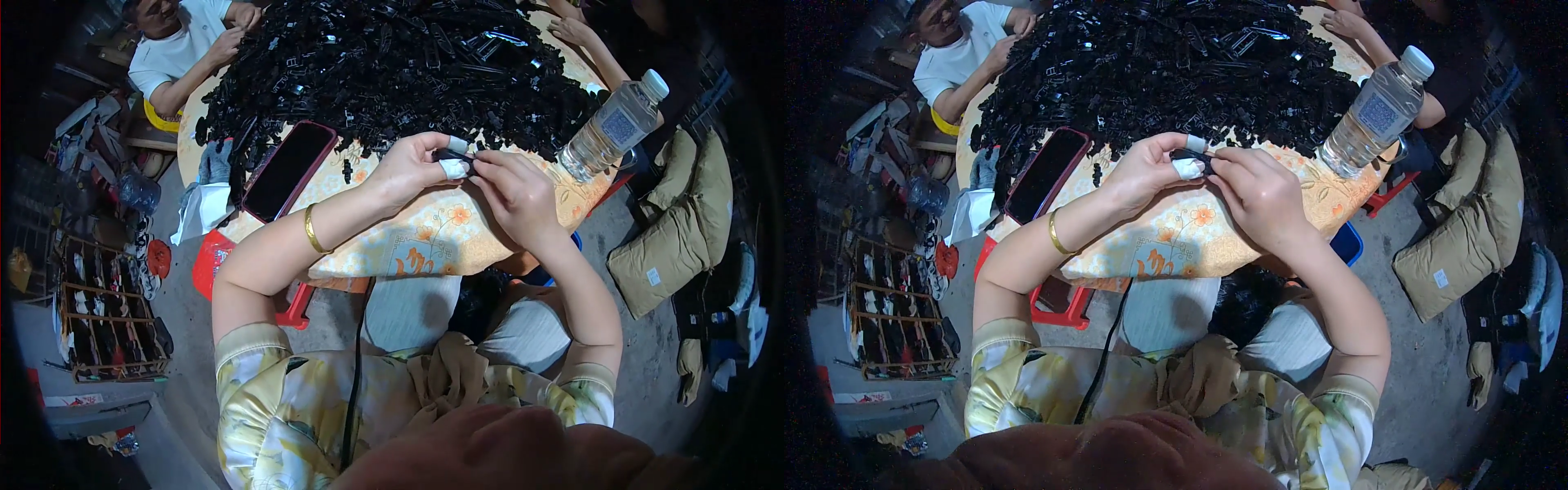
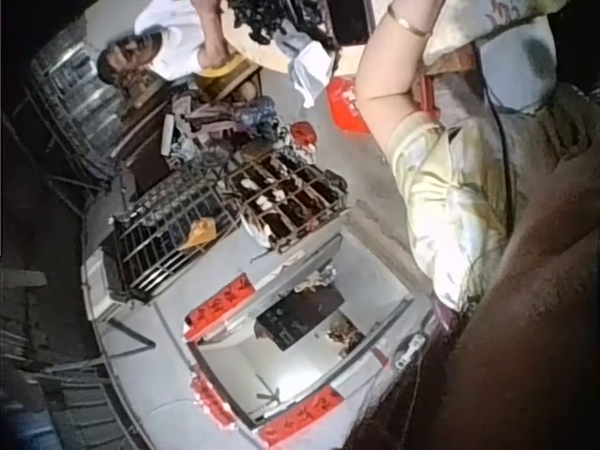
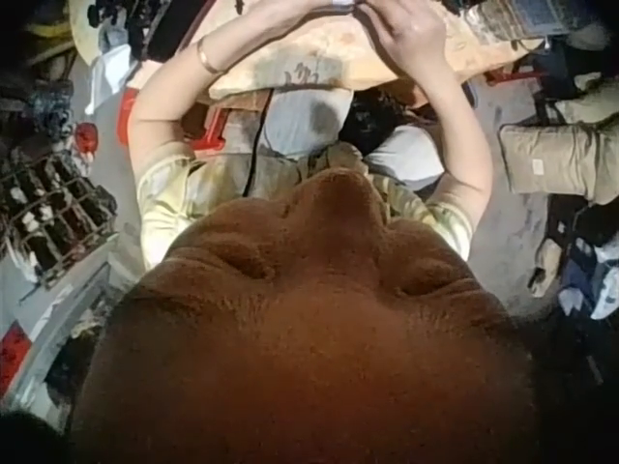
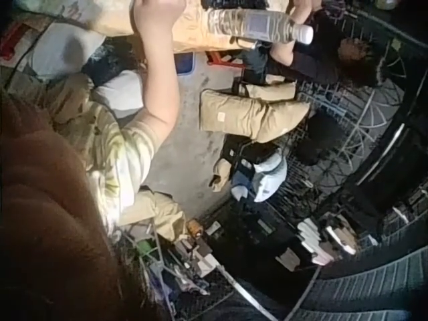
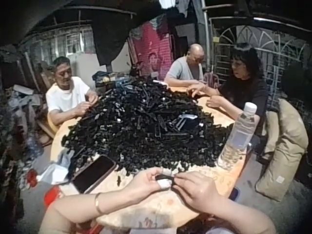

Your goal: Assembling and sorting small black plastic components at a workshop table.

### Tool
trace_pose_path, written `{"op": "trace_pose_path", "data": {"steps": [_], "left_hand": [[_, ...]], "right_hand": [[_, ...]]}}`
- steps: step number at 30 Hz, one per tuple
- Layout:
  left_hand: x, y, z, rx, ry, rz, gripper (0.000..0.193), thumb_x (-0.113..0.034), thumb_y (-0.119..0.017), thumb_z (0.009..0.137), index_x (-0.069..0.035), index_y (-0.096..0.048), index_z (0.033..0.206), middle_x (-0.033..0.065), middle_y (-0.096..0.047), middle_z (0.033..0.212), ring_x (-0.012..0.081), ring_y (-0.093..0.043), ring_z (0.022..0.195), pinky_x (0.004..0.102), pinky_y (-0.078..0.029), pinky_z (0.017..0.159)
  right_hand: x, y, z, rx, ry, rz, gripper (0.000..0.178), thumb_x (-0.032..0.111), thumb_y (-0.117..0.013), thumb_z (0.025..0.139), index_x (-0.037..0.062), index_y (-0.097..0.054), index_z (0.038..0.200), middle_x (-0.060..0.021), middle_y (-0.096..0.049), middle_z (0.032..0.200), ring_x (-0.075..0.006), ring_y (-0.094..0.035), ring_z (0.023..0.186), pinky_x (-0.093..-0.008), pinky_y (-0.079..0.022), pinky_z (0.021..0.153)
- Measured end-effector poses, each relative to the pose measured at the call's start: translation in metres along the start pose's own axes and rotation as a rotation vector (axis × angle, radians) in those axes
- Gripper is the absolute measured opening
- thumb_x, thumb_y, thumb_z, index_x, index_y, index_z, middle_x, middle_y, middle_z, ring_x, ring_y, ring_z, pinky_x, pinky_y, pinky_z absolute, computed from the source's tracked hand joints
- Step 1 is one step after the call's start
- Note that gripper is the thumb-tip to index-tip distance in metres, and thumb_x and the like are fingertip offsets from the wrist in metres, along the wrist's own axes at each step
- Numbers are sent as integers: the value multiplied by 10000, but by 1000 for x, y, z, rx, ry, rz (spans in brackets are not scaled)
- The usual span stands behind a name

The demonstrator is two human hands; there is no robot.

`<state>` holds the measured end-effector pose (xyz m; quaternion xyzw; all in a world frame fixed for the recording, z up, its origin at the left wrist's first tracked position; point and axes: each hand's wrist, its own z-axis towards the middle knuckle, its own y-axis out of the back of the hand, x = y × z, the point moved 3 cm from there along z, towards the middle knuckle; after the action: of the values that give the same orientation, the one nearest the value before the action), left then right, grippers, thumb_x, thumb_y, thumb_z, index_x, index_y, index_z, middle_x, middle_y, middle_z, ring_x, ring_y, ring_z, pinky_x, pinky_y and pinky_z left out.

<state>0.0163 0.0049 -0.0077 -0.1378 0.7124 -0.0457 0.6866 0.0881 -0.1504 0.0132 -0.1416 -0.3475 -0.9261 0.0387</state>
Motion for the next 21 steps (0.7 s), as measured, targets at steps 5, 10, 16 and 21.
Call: {"op": "trace_pose_path", "data": {"steps": [5,10,16,21], "left_hand": [[-12,-9,-11,-47,-93,340,308,9,-626,810,50,-524,1097,99,-637,916,113,-636,780,221,-542,710],[-9,-6,-10,-35,-97,280,321,-20,-640,807,47,-527,1100,85,-634,919,85,-622,766,201,-526,678],[-30,5,-2,199,-105,760,333,-168,-647,825,3,-574,1101,74,-634,948,136,-595,899,294,-491,779],[-71,48,36,-316,-435,1119,250,-196,-633,830,-11,-643,997,113,-672,929,173,-633,862,307,-490,757]], "right_hand": [[-20,-13,-10,329,-730,622,353,78,-707,776,-34,-592,1090,-97,-656,945,-120,-626,824,-261,-512,709],[-20,-11,-8,322,-729,527,292,83,-725,763,-47,-633,1008,-71,-669,850,-90,-609,761,-224,-492,677],[-40,-8,-4,614,-625,604,222,207,-650,833,-5,-670,894,-59,-660,753,-113,-595,672,-258,-476,627],[-12,-24,13,150,-143,186,263,221,-701,754,59,-675,960,-115,-569,708,-255,-569,644,-339,-457,609]]}}
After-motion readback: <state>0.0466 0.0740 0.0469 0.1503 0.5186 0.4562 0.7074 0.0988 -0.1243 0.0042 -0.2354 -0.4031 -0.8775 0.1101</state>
